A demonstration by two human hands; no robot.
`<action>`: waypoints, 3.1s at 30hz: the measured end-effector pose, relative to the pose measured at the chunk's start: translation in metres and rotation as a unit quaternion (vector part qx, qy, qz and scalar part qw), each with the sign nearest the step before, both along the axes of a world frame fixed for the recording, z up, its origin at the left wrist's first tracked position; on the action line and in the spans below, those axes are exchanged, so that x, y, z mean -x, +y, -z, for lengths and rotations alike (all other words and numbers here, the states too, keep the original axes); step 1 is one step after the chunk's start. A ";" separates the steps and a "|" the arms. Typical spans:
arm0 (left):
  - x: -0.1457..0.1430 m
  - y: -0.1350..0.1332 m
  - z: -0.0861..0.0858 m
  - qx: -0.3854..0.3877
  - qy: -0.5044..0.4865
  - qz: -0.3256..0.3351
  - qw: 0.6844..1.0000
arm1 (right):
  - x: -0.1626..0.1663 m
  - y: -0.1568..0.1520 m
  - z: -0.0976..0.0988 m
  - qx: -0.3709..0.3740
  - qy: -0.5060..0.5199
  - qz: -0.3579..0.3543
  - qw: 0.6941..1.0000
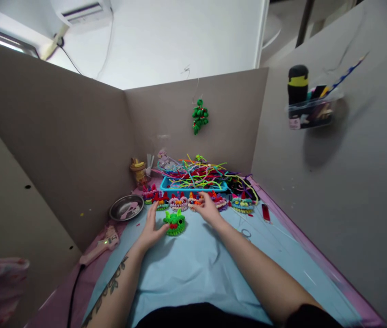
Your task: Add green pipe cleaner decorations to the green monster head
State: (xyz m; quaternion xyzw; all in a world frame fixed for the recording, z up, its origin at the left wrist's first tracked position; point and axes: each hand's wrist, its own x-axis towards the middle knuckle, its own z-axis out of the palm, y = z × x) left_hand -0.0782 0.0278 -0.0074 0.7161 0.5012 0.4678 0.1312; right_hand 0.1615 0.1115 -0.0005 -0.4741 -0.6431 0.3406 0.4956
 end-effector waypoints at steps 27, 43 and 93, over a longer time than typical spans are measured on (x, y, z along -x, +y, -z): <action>-0.005 -0.016 -0.027 -0.085 -0.159 -0.199 0.963 | -0.084 0.111 -0.111 -0.054 -0.374 0.198 0.904; -0.002 -0.003 -0.020 -0.022 -0.299 -0.156 0.941 | -0.055 0.105 -0.133 -0.052 0.231 0.109 0.965; -0.029 0.015 -0.035 0.144 -0.743 0.101 0.645 | 0.025 -0.064 -0.034 -0.491 -0.230 -0.149 0.827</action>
